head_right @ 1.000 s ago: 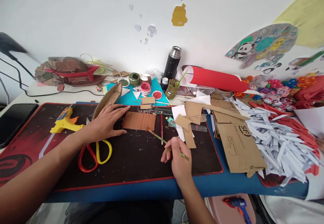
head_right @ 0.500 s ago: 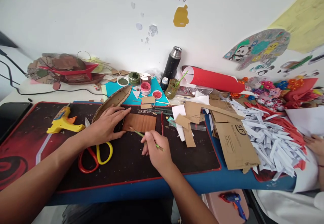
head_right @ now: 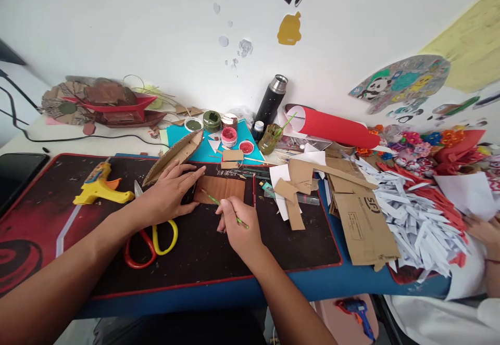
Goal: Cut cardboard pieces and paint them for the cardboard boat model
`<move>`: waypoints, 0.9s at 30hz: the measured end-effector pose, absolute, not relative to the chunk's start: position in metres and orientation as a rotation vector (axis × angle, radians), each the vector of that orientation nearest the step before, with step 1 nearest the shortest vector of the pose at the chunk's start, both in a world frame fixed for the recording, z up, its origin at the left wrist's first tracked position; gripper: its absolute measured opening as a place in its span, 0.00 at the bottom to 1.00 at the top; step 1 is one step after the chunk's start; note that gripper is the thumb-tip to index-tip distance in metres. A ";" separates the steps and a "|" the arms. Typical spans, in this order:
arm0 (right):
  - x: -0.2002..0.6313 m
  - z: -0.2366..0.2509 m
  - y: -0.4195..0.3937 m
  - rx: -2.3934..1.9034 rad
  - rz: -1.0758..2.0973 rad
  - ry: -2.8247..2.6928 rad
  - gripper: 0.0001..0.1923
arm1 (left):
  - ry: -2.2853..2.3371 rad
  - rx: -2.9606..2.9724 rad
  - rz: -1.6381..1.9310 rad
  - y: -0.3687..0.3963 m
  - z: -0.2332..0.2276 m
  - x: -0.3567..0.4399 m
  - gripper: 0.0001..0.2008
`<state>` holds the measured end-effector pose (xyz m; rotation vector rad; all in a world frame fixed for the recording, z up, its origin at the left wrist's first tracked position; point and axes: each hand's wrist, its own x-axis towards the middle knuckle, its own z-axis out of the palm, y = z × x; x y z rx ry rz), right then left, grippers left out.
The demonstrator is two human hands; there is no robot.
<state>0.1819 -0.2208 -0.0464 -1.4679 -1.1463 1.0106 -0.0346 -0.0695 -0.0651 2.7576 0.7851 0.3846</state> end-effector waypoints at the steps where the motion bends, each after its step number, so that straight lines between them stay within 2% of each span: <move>1: 0.181 -0.047 -0.220 -1.466 1.016 -1.155 0.28 | 0.786 2.753 0.385 -0.070 -0.064 -0.035 0.46; 7: 0.188 -0.042 -0.230 -1.481 1.069 -1.132 0.31 | 0.789 2.729 0.402 -0.071 -0.064 -0.034 0.45; 15: 0.187 -0.049 -0.220 -1.498 0.920 -1.241 0.27 | 0.786 2.738 0.372 -0.071 -0.063 -0.034 0.44; 21: 0.194 -0.045 -0.236 -1.487 1.025 -1.136 0.29 | 0.791 2.738 0.389 -0.072 -0.064 -0.035 0.42; 27: 0.194 -0.047 -0.222 -1.531 0.884 -1.178 0.28 | 0.786 2.734 0.398 -0.071 -0.064 -0.036 0.43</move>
